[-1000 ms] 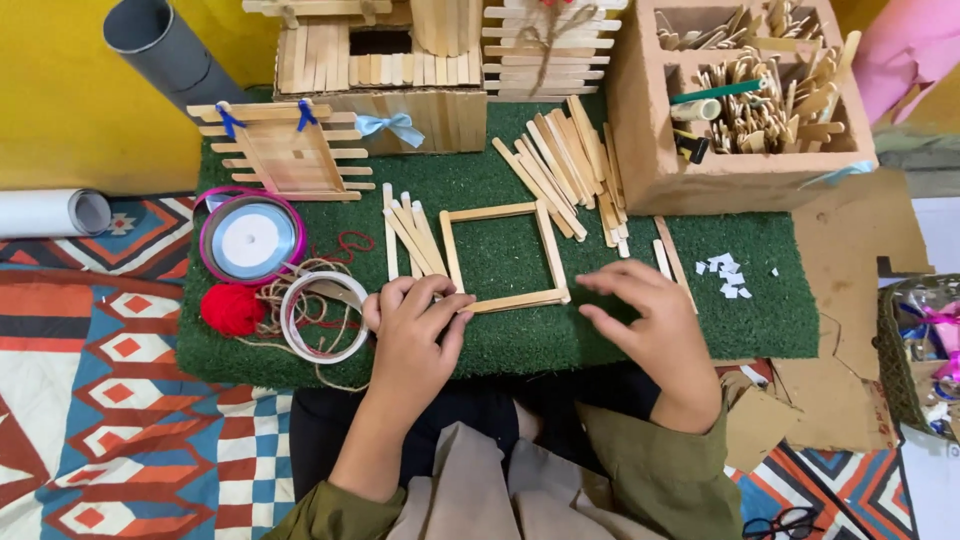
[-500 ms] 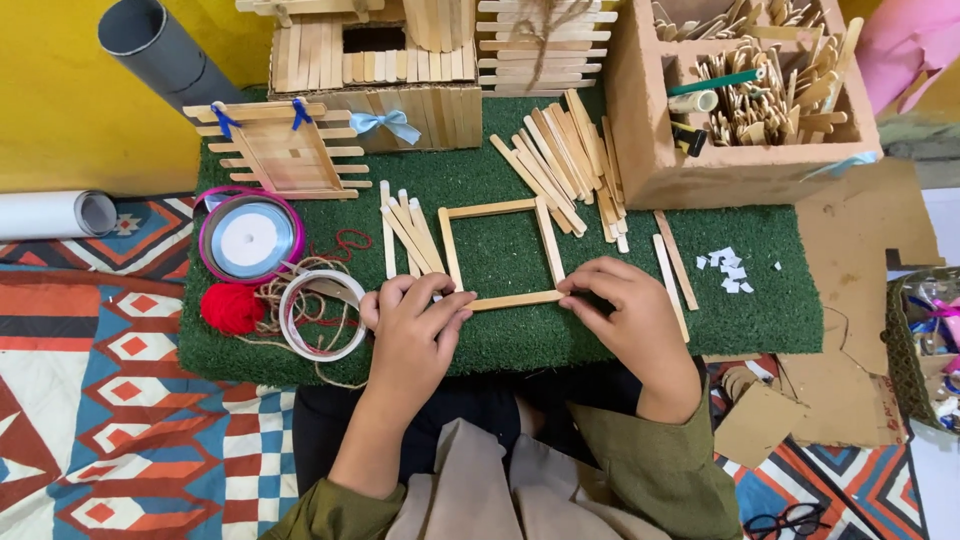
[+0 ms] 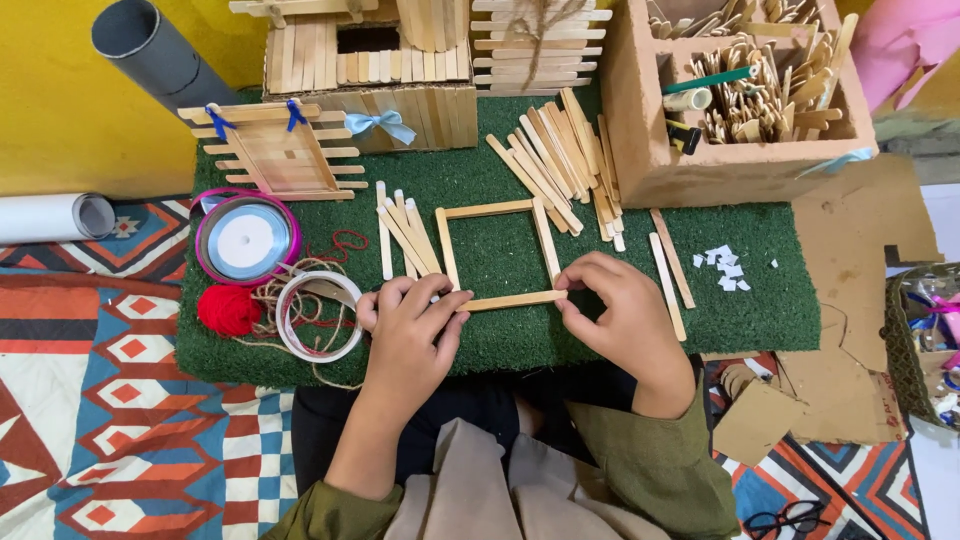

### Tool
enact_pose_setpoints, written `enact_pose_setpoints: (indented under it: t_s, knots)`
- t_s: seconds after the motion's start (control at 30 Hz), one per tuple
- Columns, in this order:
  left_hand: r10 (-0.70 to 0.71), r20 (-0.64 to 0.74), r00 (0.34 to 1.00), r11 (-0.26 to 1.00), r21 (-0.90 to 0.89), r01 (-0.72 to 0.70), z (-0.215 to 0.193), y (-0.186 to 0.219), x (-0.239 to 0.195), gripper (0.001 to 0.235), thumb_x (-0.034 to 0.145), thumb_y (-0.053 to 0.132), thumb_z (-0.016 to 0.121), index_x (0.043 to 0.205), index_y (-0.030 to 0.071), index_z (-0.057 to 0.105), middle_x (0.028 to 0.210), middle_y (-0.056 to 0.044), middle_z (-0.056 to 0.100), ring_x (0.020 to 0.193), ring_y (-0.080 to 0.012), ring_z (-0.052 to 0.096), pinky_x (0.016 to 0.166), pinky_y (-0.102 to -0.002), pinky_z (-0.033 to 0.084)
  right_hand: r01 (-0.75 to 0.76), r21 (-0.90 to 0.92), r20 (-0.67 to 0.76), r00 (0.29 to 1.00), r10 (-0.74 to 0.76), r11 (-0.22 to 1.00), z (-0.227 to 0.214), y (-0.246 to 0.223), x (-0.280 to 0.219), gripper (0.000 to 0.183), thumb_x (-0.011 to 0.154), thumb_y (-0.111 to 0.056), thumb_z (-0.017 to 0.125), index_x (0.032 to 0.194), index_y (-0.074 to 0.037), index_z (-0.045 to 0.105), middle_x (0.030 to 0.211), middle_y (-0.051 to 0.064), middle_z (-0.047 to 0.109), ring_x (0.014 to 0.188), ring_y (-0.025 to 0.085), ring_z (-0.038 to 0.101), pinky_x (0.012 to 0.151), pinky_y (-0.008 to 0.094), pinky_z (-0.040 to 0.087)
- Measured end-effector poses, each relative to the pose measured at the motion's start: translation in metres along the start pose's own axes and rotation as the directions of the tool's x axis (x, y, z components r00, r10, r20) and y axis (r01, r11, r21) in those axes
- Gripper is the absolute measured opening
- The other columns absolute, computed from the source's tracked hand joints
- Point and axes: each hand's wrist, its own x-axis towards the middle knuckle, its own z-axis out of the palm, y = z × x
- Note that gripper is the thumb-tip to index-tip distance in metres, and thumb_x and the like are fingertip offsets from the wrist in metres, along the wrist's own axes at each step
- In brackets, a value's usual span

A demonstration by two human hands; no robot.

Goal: Assembling a square frame from popsicle sticks by carefully aligning and joining them.

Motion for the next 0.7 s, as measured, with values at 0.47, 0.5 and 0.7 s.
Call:
enact_pose_setpoints:
  t_s: [0.47,0.5,0.7]
  knots:
    - [0.004,0.001,1.000,1.000,0.010,-0.004,0.002,0.001,-0.002,0.019,0.101,0.014,0.060,0.111,0.017,0.075,0.109,-0.001,0.063,0.097,-0.0241,0.050,0.088,-0.042,0.035,0.008,0.022,0.015,1.000,-0.008,1.000,-0.003,0.005,-0.003,0.008,0.087,-0.005,0.076,0.094,-0.008,0.073,0.093,0.005,0.076,0.089,0.030,0.075,0.083,0.042,0.057]
    - [0.008,-0.011,1.000,1.000,0.012,-0.007,0.003,0.001,-0.002,0.019,0.101,0.014,0.060,0.110,0.016,0.076,0.109,-0.001,0.063,0.097,-0.0240,0.050,0.088,-0.042,0.035,0.003,0.026,0.003,1.000,-0.003,1.000,-0.003,0.005,-0.004,0.008,0.086,-0.005,0.077,0.092,-0.008,0.073,0.092,0.005,0.076,0.089,0.029,0.075,0.083,0.041,0.058]
    - [0.031,-0.064,0.997,0.983,0.183,-0.018,0.020,-0.004,-0.011,0.019,0.103,0.016,0.058,0.109,0.020,0.075,0.109,0.002,0.063,0.097,-0.0213,0.050,0.091,-0.046,0.027,0.010,0.015,-0.017,1.000,-0.010,1.000,-0.007,-0.004,-0.004,0.005,0.086,0.001,0.077,0.085,-0.003,0.074,0.086,0.007,0.077,0.081,0.030,0.076,0.078,0.040,0.059]
